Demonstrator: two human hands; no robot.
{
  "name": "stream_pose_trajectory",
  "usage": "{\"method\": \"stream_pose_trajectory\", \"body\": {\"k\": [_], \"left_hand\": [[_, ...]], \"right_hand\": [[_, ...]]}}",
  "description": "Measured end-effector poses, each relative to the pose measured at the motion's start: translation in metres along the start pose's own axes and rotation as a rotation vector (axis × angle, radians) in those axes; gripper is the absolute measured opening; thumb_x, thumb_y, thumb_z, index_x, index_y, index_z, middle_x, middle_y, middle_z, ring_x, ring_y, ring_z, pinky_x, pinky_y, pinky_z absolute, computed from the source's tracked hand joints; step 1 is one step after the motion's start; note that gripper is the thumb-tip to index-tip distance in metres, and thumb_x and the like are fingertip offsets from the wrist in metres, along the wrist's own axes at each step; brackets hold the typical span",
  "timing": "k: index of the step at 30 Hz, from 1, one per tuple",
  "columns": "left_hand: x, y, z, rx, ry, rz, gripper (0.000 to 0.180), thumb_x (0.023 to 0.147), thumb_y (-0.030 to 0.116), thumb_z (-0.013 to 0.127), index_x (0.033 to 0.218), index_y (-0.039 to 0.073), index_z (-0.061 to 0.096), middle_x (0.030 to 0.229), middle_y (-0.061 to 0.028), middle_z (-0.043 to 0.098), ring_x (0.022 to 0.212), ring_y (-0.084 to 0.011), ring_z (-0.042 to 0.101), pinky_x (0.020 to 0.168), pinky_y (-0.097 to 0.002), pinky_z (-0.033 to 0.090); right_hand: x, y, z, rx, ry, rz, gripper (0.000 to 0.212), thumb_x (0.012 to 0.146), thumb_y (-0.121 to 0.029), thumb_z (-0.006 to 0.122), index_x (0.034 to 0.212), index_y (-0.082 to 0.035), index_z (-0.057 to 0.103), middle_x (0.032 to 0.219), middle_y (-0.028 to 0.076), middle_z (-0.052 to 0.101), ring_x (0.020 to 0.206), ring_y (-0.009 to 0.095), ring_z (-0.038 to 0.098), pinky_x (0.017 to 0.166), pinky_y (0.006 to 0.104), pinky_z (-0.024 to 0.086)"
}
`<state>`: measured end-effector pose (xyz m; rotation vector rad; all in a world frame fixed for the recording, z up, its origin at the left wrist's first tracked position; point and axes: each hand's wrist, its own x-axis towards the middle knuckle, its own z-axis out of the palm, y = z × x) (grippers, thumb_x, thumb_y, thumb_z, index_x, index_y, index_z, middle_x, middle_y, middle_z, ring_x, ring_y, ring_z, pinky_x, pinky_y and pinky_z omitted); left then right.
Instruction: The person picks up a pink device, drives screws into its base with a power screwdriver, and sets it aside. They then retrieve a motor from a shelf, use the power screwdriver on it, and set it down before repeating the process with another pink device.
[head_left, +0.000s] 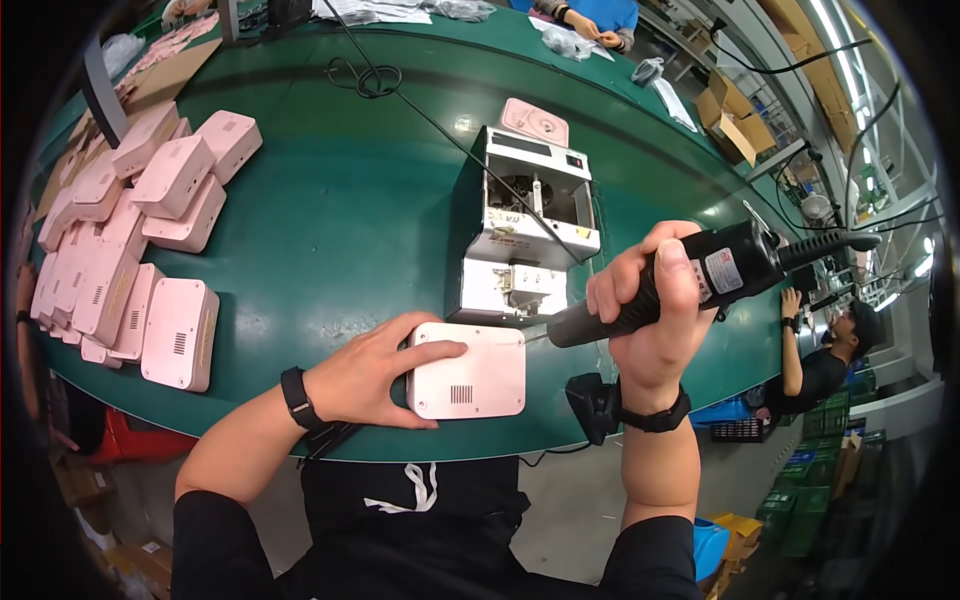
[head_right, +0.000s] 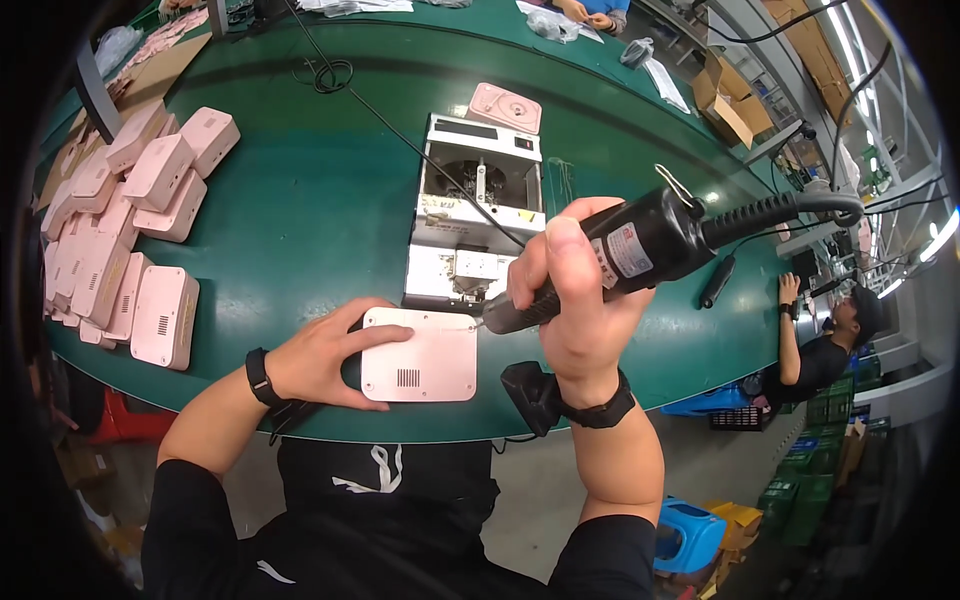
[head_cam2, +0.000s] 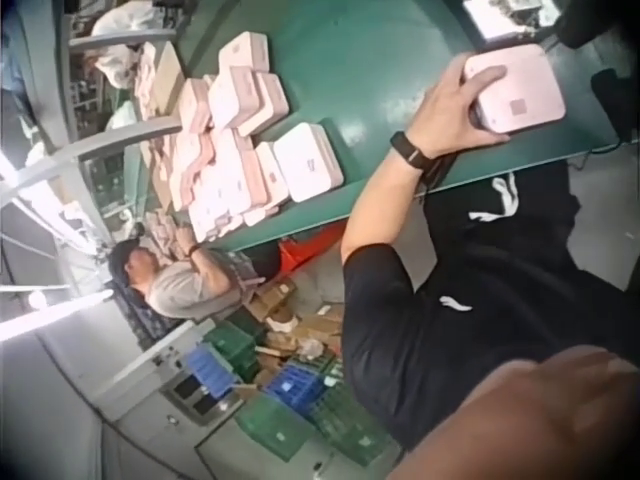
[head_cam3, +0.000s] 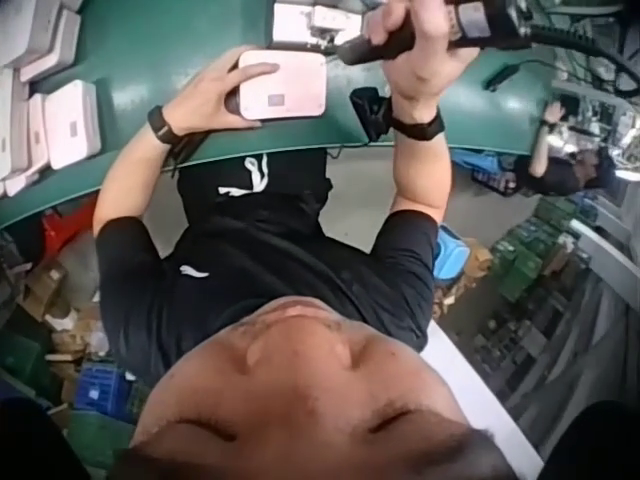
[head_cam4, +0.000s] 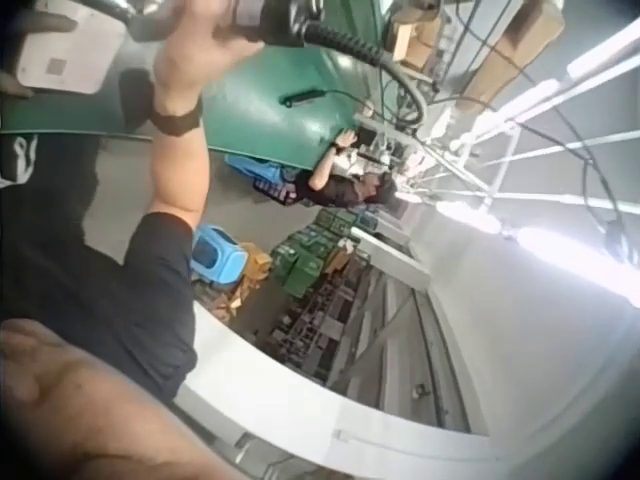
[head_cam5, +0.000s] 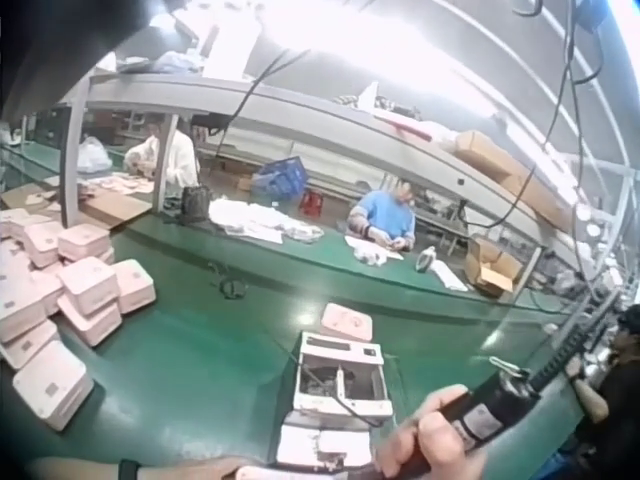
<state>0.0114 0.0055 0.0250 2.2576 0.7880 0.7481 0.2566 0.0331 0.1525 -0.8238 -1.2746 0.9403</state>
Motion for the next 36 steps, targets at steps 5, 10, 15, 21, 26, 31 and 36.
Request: {"method": "stream_pose_trajectory", "body": {"k": [5,10,15,21,26,31,36], "left_hand": [[-0.001,-0.001,0.004,-0.003,-0.001,-0.01,0.081,0.061,0.033,0.087,0.133,0.02,0.052,0.13,-0.0154,0.045,0.114,-0.0355,0.053,0.093,-0.0424,0.049],[-0.002,-0.004,0.004,0.013,0.006,-0.004,0.082,0.061,0.033,0.087,0.134,0.021,0.051,0.13,-0.0152,0.045,0.115,-0.0354,0.053,0.093,-0.0422,0.049],[0.001,-0.001,0.003,0.016,0.021,-0.007,0.076,0.06,0.032,0.088,0.127,0.017,0.057,0.126,-0.016,0.049,0.11,-0.0355,0.056,0.091,-0.0416,0.05],[0.0,-0.001,-0.002,-0.036,-0.086,0.049,0.073,0.061,0.032,0.085,0.128,0.021,0.057,0.125,-0.0144,0.049,0.11,-0.0332,0.057,0.089,-0.0404,0.051],[0.003,0.004,0.002,-0.05,-0.16,0.115,0.07,0.06,0.034,0.086,0.124,0.018,0.06,0.123,-0.0125,0.052,0.107,-0.0313,0.059,0.087,-0.0389,0.052],[0.003,0.002,0.003,-0.053,-0.139,0.118,0.07,0.06,0.034,0.086,0.124,0.018,0.06,0.122,-0.0124,0.053,0.107,-0.0311,0.059,0.087,-0.0389,0.052],[0.0,0.002,0.004,-0.018,-0.069,0.051,0.077,0.059,0.032,0.086,0.129,0.023,0.056,0.124,-0.0132,0.05,0.109,-0.0321,0.058,0.088,-0.0398,0.051]], "right_hand": [[-0.004,0.013,-0.005,0.025,-0.012,0.0,0.019,0.095,-0.024,0.049,0.096,-0.006,0.047,0.058,0.005,0.046,0.045,0.014,0.044,0.047,0.0318,0.041],[-0.015,0.035,-0.007,-0.016,0.027,0.025,0.02,0.096,-0.027,0.047,0.097,-0.007,0.046,0.059,0.004,0.044,0.045,0.014,0.042,0.048,0.0319,0.04],[-0.012,0.033,-0.023,0.046,0.067,0.046,0.022,0.096,-0.03,0.046,0.099,-0.008,0.045,0.061,0.003,0.044,0.046,0.014,0.042,0.049,0.0316,0.041],[-0.009,0.03,-0.029,0.07,0.019,-0.01,0.024,0.095,-0.031,0.047,0.101,-0.008,0.044,0.063,0.004,0.045,0.048,0.014,0.043,0.051,0.0317,0.042],[-0.023,0.049,-0.033,0.098,0.018,-0.044,0.026,0.095,-0.032,0.048,0.102,-0.008,0.044,0.063,0.004,0.045,0.048,0.014,0.043,0.052,0.0323,0.042],[-0.03,0.055,-0.032,0.06,0.057,-0.079,0.028,0.094,-0.034,0.049,0.102,-0.008,0.044,0.064,0.004,0.046,0.048,0.015,0.044,0.051,0.0327,0.042],[-0.032,0.03,-0.031,0.131,0.075,-0.11,0.031,0.094,-0.038,0.05,0.102,-0.008,0.045,0.064,0.003,0.047,0.047,0.014,0.044,0.051,0.0329,0.043]]}}
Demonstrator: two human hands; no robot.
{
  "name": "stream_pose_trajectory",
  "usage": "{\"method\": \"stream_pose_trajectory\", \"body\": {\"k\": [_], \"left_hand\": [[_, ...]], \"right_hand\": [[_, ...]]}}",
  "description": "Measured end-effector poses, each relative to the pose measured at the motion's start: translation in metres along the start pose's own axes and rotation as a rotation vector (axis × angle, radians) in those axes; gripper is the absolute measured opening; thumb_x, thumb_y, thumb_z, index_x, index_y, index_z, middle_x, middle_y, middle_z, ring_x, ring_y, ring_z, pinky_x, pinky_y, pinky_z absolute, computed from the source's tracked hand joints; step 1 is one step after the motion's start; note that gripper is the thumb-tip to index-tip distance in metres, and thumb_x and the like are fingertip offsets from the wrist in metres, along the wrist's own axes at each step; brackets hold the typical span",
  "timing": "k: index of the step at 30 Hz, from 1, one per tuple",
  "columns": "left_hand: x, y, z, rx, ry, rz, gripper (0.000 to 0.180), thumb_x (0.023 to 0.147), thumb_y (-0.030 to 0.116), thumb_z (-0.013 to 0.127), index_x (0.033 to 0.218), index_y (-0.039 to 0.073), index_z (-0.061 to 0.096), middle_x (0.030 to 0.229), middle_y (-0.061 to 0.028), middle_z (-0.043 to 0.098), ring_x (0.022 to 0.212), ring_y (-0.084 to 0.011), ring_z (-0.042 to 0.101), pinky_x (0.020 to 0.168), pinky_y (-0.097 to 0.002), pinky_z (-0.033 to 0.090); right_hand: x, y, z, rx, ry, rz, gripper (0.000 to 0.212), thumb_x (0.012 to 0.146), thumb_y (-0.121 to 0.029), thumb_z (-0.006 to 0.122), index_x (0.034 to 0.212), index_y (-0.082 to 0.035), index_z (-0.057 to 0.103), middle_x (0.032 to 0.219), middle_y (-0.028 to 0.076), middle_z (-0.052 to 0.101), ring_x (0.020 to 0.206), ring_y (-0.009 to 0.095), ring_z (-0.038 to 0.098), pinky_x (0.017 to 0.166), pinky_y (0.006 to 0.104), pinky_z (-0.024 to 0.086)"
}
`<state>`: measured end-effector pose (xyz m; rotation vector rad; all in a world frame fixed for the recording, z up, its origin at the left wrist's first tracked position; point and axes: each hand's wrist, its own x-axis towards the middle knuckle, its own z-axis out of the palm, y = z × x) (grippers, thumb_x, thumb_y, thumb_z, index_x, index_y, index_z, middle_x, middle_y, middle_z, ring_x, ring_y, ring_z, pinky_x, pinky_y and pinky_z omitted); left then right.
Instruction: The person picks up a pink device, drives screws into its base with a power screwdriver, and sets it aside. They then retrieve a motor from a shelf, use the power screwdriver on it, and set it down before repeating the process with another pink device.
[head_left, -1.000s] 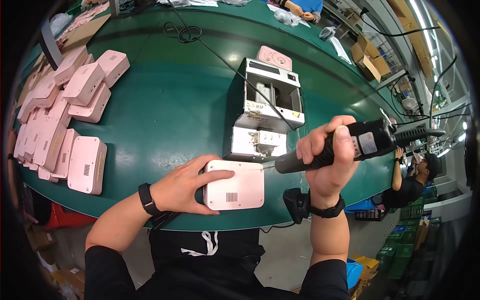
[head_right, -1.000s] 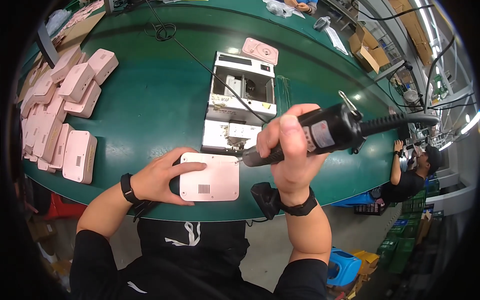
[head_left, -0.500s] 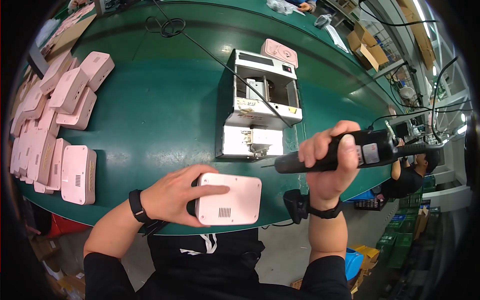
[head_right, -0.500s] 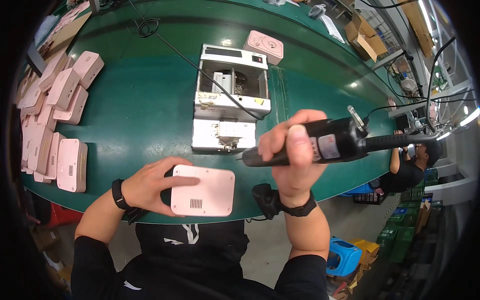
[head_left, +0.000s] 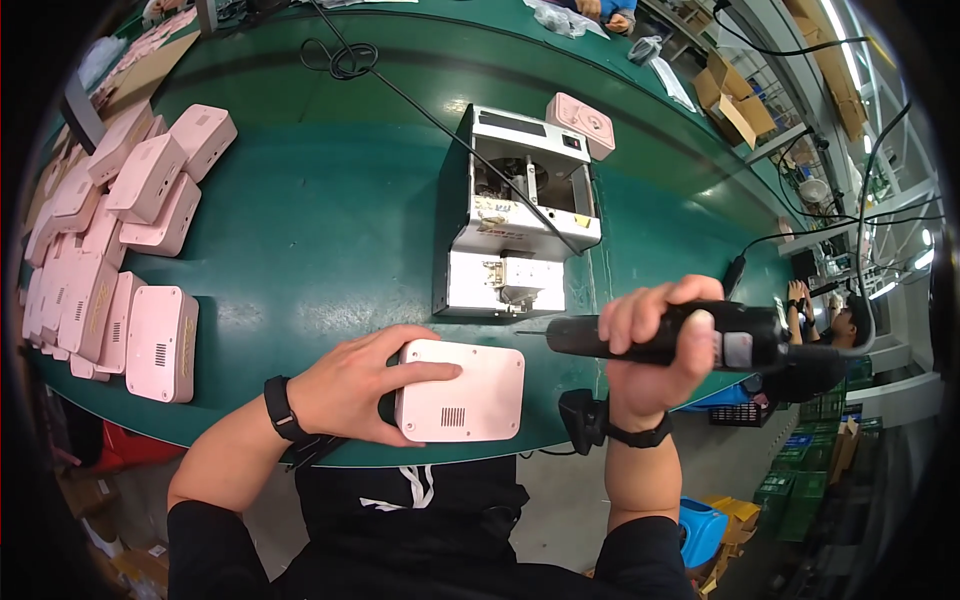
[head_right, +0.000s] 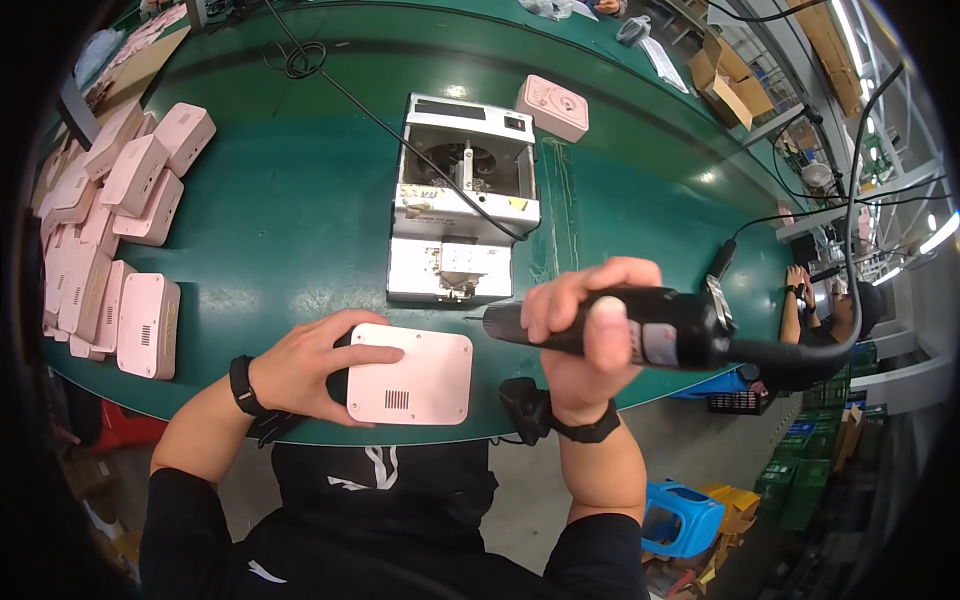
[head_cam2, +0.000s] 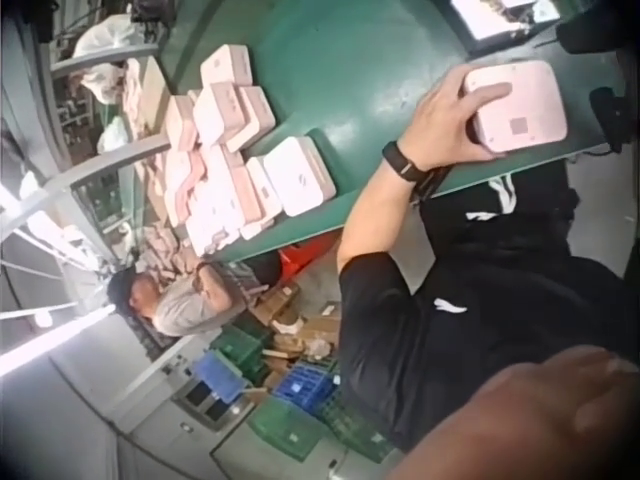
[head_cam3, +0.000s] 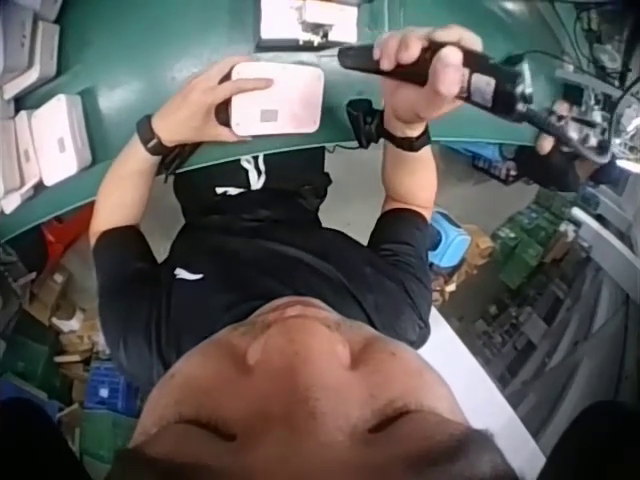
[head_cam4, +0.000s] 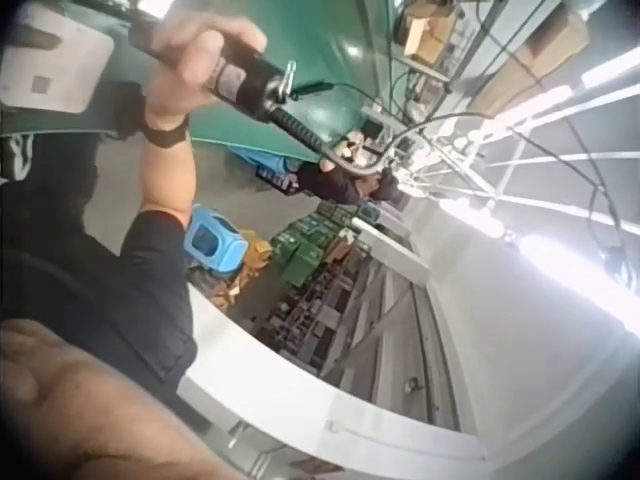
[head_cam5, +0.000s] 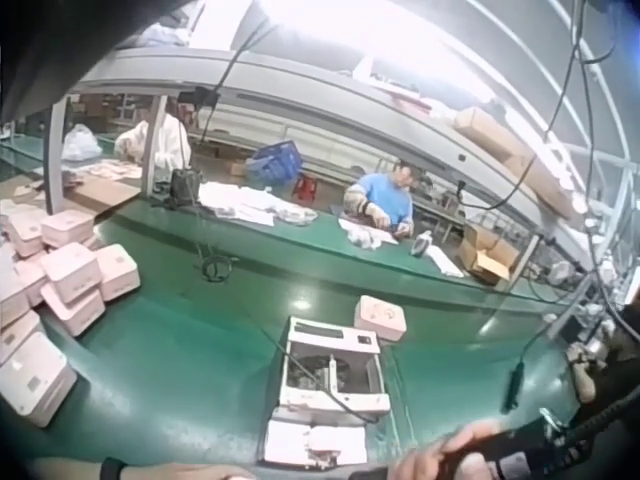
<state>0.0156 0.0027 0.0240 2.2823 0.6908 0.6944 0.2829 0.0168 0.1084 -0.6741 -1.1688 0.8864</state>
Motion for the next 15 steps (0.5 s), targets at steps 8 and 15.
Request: {"method": "stream_pose_trajectory", "body": {"k": [8,15], "left_hand": [[-0.003,0.0,-0.009,0.011,0.093,0.025,0.077,0.056,0.038,0.089,0.124,0.017,0.059,0.126,-0.0148,0.051,0.109,-0.0324,0.058,0.087,-0.0395,0.051],[-0.001,0.002,-0.001,0.043,0.397,0.13,0.057,0.061,0.029,0.089,0.109,0.008,0.067,0.109,-0.0097,0.064,0.098,-0.0265,0.064,0.08,-0.0354,0.052]], "right_hand": [[-0.003,-0.046,0.032,0.056,-0.062,-0.068,0.036,0.094,-0.042,0.051,0.1,-0.007,0.044,0.064,0.002,0.048,0.045,0.014,0.044,0.046,0.0302,0.041],[-0.018,-0.052,0.055,0.206,-0.161,0.096,0.046,0.087,-0.048,0.062,0.1,-0.01,0.042,0.065,0.004,0.051,0.047,0.017,0.048,0.049,0.0345,0.044]]}}
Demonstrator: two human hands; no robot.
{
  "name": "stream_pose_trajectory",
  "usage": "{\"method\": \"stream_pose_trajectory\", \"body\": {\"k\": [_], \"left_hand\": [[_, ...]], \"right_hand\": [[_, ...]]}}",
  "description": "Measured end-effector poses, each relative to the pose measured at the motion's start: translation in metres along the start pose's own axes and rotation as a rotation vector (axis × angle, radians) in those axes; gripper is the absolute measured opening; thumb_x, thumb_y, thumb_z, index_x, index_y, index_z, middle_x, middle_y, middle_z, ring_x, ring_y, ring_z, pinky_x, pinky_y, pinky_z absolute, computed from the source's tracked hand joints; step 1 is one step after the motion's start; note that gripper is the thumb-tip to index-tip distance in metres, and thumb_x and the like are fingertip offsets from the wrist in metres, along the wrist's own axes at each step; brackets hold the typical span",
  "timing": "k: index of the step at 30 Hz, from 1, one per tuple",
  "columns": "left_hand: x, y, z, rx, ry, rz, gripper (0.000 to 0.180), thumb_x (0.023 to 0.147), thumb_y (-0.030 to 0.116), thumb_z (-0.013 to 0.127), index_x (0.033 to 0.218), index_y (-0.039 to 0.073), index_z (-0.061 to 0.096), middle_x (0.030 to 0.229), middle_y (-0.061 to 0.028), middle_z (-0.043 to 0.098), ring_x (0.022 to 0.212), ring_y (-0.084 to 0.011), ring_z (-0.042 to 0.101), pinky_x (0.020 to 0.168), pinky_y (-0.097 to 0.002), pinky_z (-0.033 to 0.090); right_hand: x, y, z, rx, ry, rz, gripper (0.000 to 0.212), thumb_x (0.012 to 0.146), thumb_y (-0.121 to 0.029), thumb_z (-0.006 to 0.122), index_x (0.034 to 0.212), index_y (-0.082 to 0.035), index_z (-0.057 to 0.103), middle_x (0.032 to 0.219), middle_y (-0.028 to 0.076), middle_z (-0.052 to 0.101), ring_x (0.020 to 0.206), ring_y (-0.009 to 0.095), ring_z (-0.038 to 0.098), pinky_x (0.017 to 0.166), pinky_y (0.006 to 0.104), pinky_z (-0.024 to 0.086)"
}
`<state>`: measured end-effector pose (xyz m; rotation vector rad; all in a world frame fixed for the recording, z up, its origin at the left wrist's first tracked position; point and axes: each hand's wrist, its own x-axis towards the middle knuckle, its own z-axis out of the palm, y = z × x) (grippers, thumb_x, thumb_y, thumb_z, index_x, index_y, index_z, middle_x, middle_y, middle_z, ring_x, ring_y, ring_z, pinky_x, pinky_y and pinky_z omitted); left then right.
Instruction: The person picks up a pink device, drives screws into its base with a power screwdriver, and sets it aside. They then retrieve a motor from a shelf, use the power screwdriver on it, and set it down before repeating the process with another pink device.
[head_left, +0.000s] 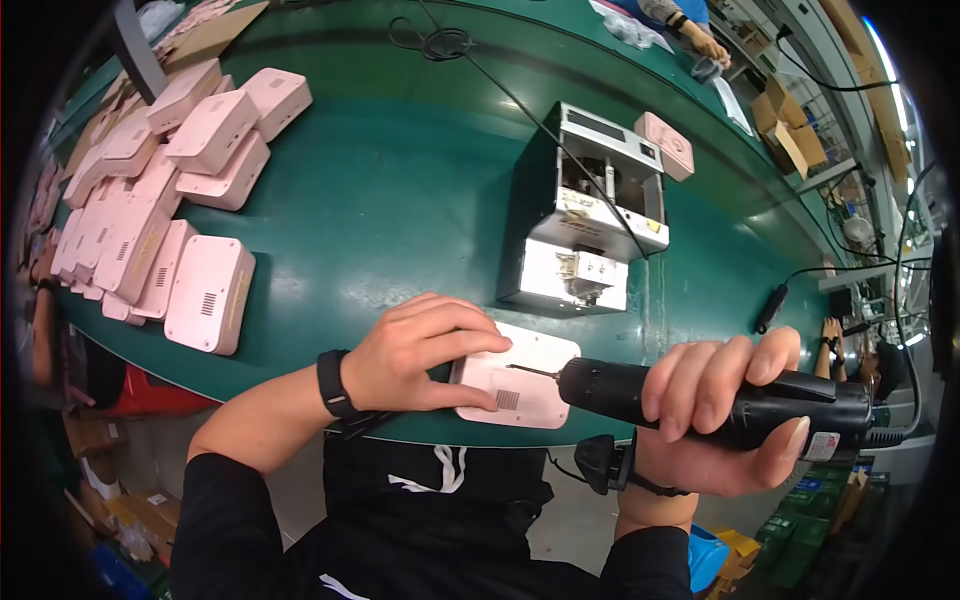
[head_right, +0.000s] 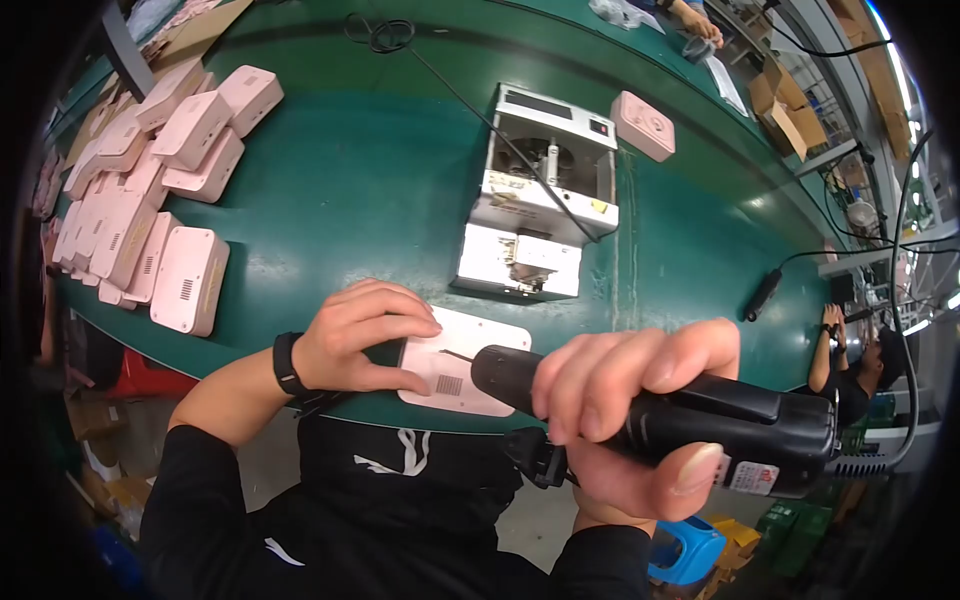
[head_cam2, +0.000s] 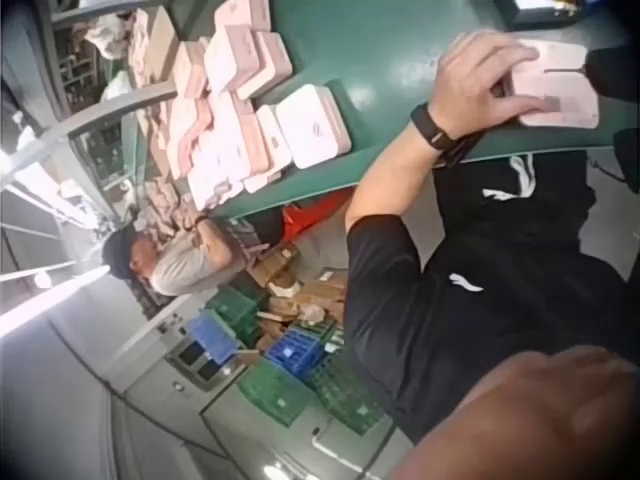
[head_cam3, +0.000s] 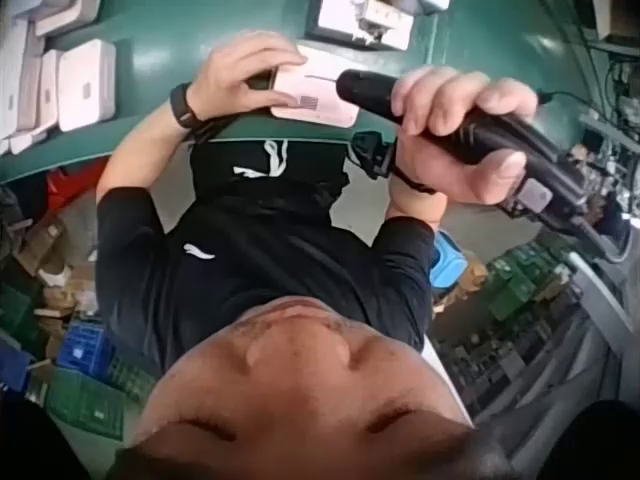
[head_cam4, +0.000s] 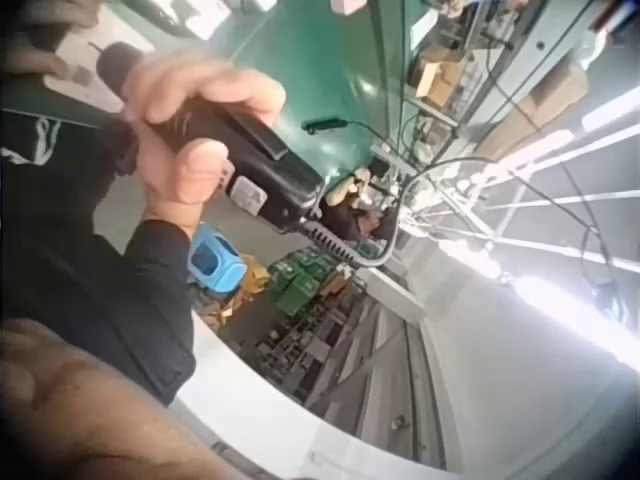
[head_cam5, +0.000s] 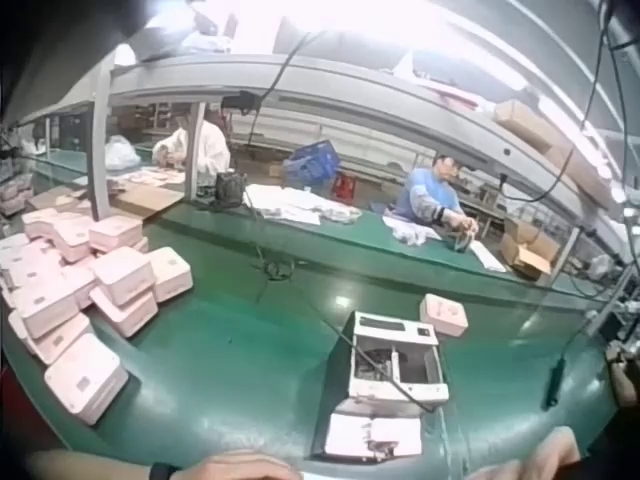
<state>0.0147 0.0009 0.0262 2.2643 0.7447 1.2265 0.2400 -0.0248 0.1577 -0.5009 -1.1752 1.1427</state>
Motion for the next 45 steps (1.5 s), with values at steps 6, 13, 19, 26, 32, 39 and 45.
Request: {"method": "stream_pose_trajectory", "body": {"k": [6,13,19,26,32,39,45], "left_hand": [[-0.006,-0.001,0.001,0.032,0.08,0.0,0.026,0.071,0.014,0.082,0.093,0.005,0.071,0.088,-0.0057,0.07,0.082,-0.0203,0.068,0.072,-0.0304,0.053],[-0.005,0.01,-0.013,-0.422,0.043,-0.455,0.013,0.079,0.007,0.075,0.091,0.002,0.072,0.084,-0.0087,0.072,0.078,-0.017,0.068,0.07,-0.0282,0.053],[-0.007,0.008,-0.01,-0.768,0.105,-0.61,0.012,0.086,0.009,0.072,0.091,-0.002,0.07,0.085,-0.01,0.071,0.078,-0.0152,0.068,0.071,-0.0258,0.053],[-0.008,0.008,-0.014,-1.033,0.008,-0.721,0.014,0.09,0.01,0.067,0.093,-0.003,0.069,0.084,-0.0125,0.07,0.078,-0.0168,0.067,0.064,-0.0245,0.05],[-0.014,0.001,-0.007,-1.279,0.0,-0.756,0.013,0.093,0.009,0.063,0.095,-0.003,0.067,0.084,-0.0135,0.069,0.076,-0.0173,0.067,0.061,-0.0242,0.048],[-0.014,0.0,-0.005,-1.33,-0.062,-0.749,0.02,0.088,0.012,0.069,0.1,-0.003,0.067,0.081,-0.0121,0.069,0.073,-0.0176,0.066,0.064,-0.0262,0.049],[0.005,0.014,-0.017,-0.404,-0.152,-0.382,0.061,0.068,0.029,0.085,0.12,0.005,0.063,0.109,-0.0163,0.063,0.092,-0.0255,0.064,0.072,-0.0312,0.052]], "right_hand": [[0.0,0.009,0.013,0.038,-0.058,0.073,0.055,0.082,-0.053,0.07,0.1,-0.011,0.041,0.065,0.005,0.052,0.049,0.02,0.051,0.052,0.037,0.045],[0.005,0.007,0.023,0.081,-0.021,-0.238,0.039,0.089,-0.04,0.06,0.096,-0.007,0.04,0.06,0.002,0.048,0.04,0.012,0.044,0.039,0.0268,0.04],[0.003,0.005,0.026,0.12,-0.023,-0.254,0.041,0.087,-0.04,0.063,0.097,-0.007,0.04,0.06,0.003,0.049,0.039,0.014,0.046,0.039,0.0287,0.043],[-0.001,0.005,0.023,0.179,-0.025,-0.247,0.044,0.088,-0.043,0.064,0.1,-0.008,0.04,0.06,0.005,0.052,0.041,0.019,0.051,0.04,0.0353,0.048],[-0.004,0.007,0.024,0.176,-0.061,-0.282,0.043,0.089,-0.042,0.063,0.101,-0.008,0.04,0.063,0.005,0.053,0.042,0.019,0.052,0.04,0.035,0.048],[-0.003,0.004,0.021,0.15,-0.112,-0.266,0.044,0.089,-0.043,0.063,0.103,-0.009,0.04,0.065,0.005,0.053,0.043,0.019,0.053,0.041,0.0348,0.048],[0.0,-0.016,0.016,-0.035,0.055,-0.165,0.042,0.09,-0.043,0.061,0.103,-0.009,0.041,0.066,0.005,0.051,0.048,0.018,0.05,0.049,0.0359,0.046]]}}
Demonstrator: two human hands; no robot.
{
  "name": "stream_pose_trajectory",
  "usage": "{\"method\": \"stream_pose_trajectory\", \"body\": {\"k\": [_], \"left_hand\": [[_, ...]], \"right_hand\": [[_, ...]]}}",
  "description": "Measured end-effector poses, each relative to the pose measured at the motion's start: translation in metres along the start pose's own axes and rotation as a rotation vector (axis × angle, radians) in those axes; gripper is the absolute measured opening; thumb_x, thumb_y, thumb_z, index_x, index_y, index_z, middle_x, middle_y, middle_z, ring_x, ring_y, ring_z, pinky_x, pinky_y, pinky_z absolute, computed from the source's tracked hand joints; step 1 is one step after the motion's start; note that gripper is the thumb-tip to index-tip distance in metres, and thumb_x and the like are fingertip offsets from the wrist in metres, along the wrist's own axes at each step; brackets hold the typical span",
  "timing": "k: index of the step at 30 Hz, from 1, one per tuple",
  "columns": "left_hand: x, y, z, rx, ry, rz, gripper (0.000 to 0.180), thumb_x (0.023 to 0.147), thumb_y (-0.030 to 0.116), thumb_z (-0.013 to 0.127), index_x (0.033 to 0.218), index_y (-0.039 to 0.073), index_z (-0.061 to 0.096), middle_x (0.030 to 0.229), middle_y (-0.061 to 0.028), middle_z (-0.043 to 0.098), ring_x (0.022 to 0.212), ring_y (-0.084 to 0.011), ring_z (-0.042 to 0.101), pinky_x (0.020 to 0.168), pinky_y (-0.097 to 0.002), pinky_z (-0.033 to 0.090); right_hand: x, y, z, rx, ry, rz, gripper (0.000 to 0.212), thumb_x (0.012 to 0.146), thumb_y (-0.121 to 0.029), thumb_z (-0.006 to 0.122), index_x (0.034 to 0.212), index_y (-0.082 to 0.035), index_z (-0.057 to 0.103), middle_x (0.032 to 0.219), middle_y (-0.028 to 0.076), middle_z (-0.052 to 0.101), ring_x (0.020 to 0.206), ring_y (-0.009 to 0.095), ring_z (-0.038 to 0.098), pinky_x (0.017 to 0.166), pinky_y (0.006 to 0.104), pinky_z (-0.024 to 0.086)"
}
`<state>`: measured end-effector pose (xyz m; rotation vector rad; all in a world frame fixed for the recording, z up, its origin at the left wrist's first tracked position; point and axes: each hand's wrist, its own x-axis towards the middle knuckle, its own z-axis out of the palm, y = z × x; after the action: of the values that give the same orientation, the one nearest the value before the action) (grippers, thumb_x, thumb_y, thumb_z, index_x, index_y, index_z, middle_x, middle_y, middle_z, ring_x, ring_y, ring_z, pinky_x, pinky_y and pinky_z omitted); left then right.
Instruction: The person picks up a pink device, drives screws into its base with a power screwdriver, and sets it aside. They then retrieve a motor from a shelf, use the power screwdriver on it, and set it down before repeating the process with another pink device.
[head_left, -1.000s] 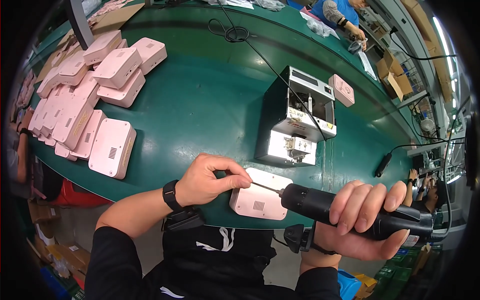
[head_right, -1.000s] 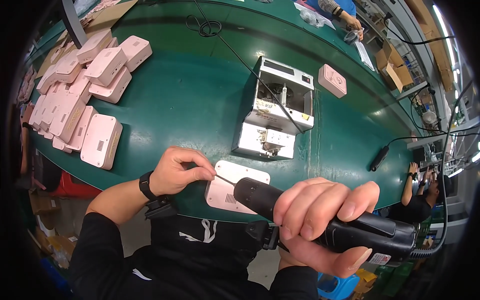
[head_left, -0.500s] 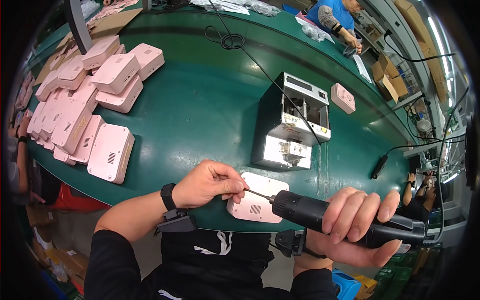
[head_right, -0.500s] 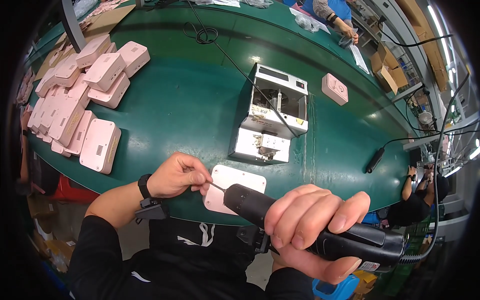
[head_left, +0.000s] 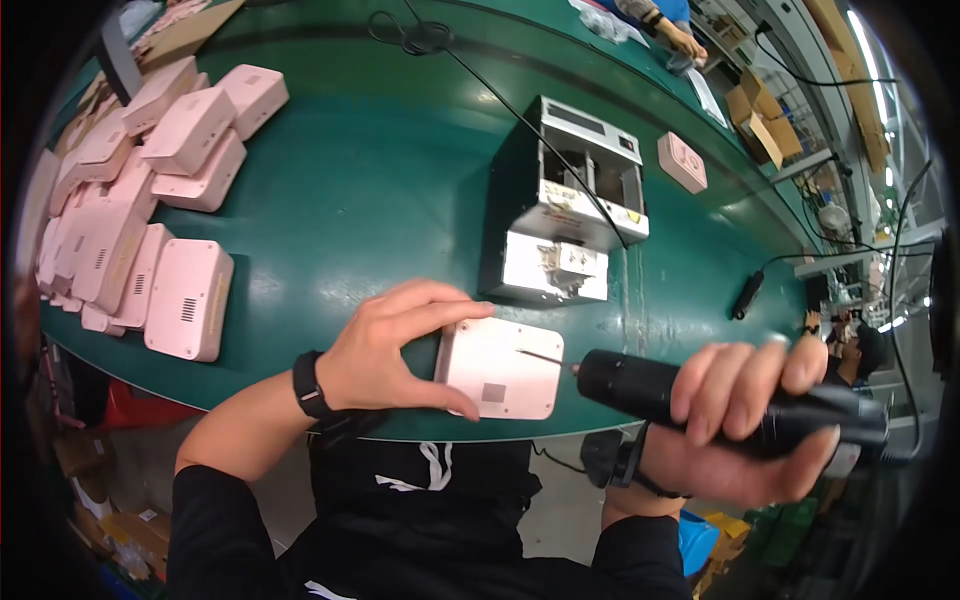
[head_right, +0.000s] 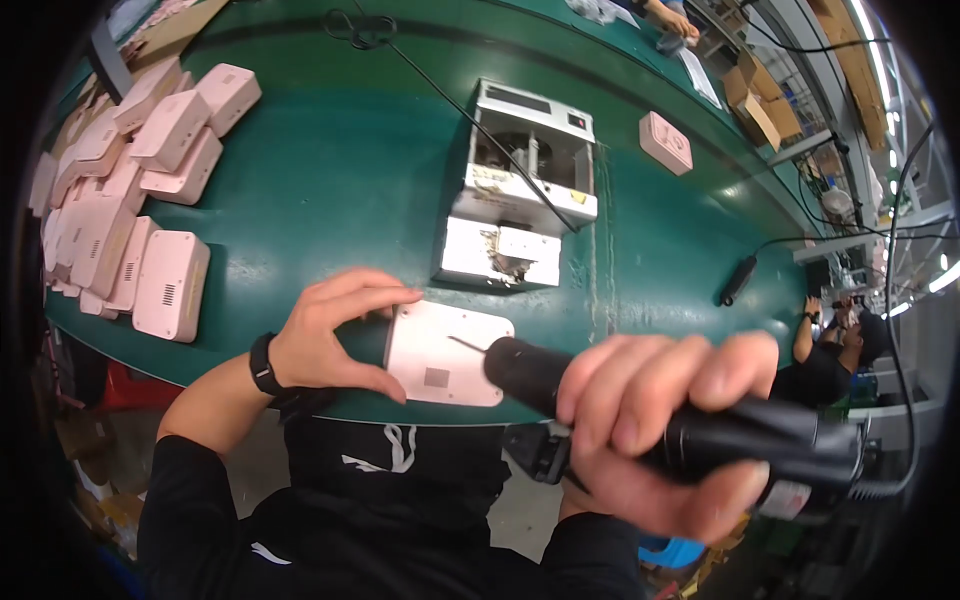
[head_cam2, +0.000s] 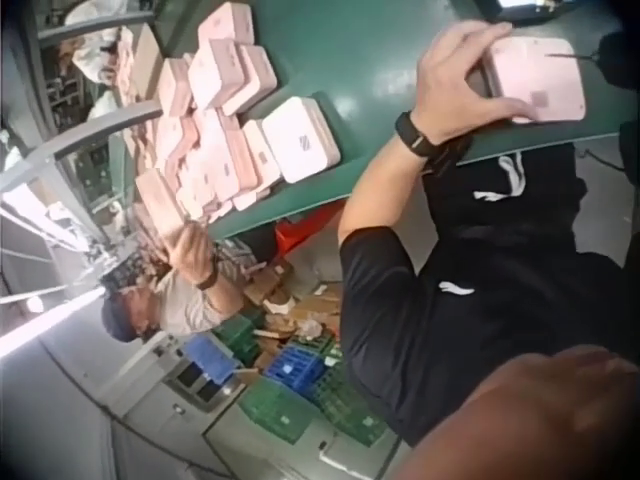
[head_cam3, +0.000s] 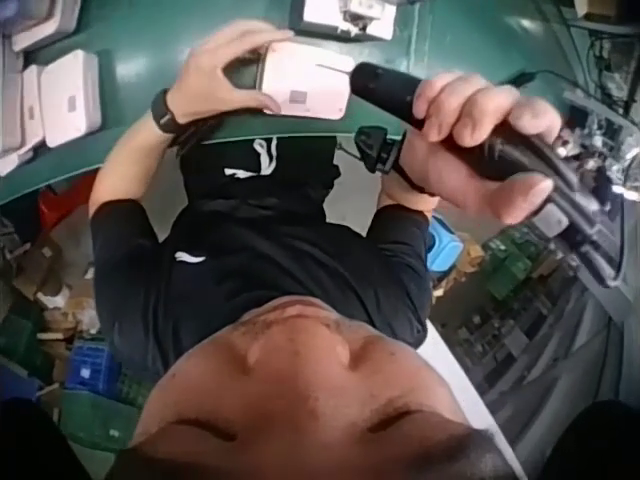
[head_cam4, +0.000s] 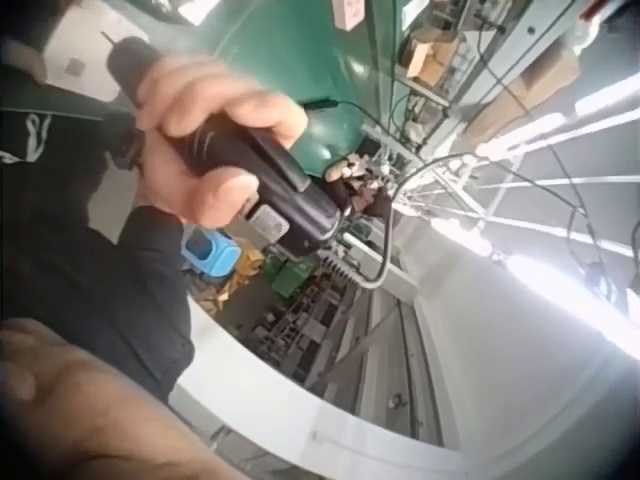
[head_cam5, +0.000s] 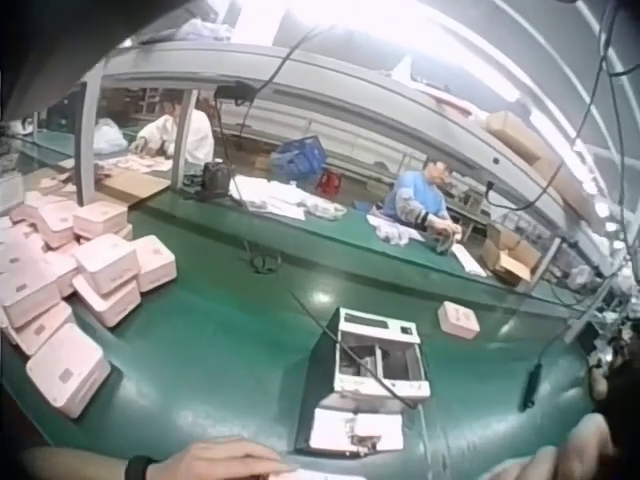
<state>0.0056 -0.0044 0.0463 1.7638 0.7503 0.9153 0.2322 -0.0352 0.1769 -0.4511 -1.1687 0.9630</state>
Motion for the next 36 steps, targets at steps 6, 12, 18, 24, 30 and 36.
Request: {"method": "stream_pose_trajectory", "body": {"k": [6,12,18,24,30,36], "left_hand": [[-0.002,-0.017,0.01,0.578,-0.138,0.253,0.089,0.054,0.034,0.09,0.134,0.02,0.053,0.142,-0.0184,0.035,0.113,-0.0364,0.054,0.082,-0.0378,0.054],[-0.001,-0.018,0.017,0.488,-0.15,0.186,0.086,0.056,0.031,0.09,0.134,0.021,0.053,0.138,-0.0179,0.038,0.114,-0.0355,0.054,0.085,-0.0399,0.054],[0.0,-0.017,0.016,0.448,-0.174,0.135,0.084,0.057,0.028,0.089,0.133,0.022,0.055,0.132,-0.0164,0.042,0.113,-0.0342,0.054,0.086,-0.0399,0.054],[0.003,-0.018,0.016,0.469,-0.151,0.144,0.082,0.057,0.027,0.089,0.132,0.023,0.056,0.129,-0.0155,0.044,0.112,-0.0333,0.055,0.086,-0.0396,0.054],[-0.002,-0.017,0.016,0.472,-0.132,0.13,0.082,0.056,0.026,0.089,0.131,0.024,0.056,0.128,-0.015,0.045,0.112,-0.0335,0.055,0.087,-0.0397,0.054],[0.014,-0.021,0.033,0.487,-0.091,0.154,0.079,0.057,0.026,0.088,0.13,0.023,0.057,0.126,-0.0145,0.046,0.112,-0.0335,0.055,0.088,-0.0402,0.053]], "right_hand": [[0.008,0.02,-0.032,-0.228,0.07,0.024,0.034,0.095,-0.04,0.048,0.1,-0.007,0.044,0.066,0.003,0.047,0.045,0.014,0.042,0.048,0.0302,0.04],[0.005,0.028,-0.045,-0.279,0.086,0.085,0.031,0.096,-0.038,0.045,0.101,-0.008,0.045,0.065,0.002,0.046,0.046,0.014,0.041,0.049,0.0307,0.04],[-0.003,0.046,-0.058,-0.277,0.095,0.148,0.028,0.096,-0.038,0.044,0.099,-0.01,0.044,0.064,0.002,0.045,0.046,0.013,0.04,0.048,0.0307,0.039],[0.001,0.052,-0.068,-0.226,0.09,0.156,0.028,0.096,-0.039,0.044,0.096,-0.011,0.043,0.063,0.001,0.043,0.045,0.013,0.039,0.048,0.0307,0.039],[0.0,0.053,-0.064,-0.23,0.054,0.167,0.028,0.096,-0.038,0.044,0.097,-0.01,0.044,0.063,0.001,0.044,0.045,0.013,0.039,0.048,0.031,0.039],[0.036,0.035,-0.052,-0.143,-0.025,0.033,0.028,0.096,-0.037,0.044,0.099,-0.009,0.046,0.063,0.003,0.045,0.045,0.014,0.041,0.049,0.0321,0.04]]}}
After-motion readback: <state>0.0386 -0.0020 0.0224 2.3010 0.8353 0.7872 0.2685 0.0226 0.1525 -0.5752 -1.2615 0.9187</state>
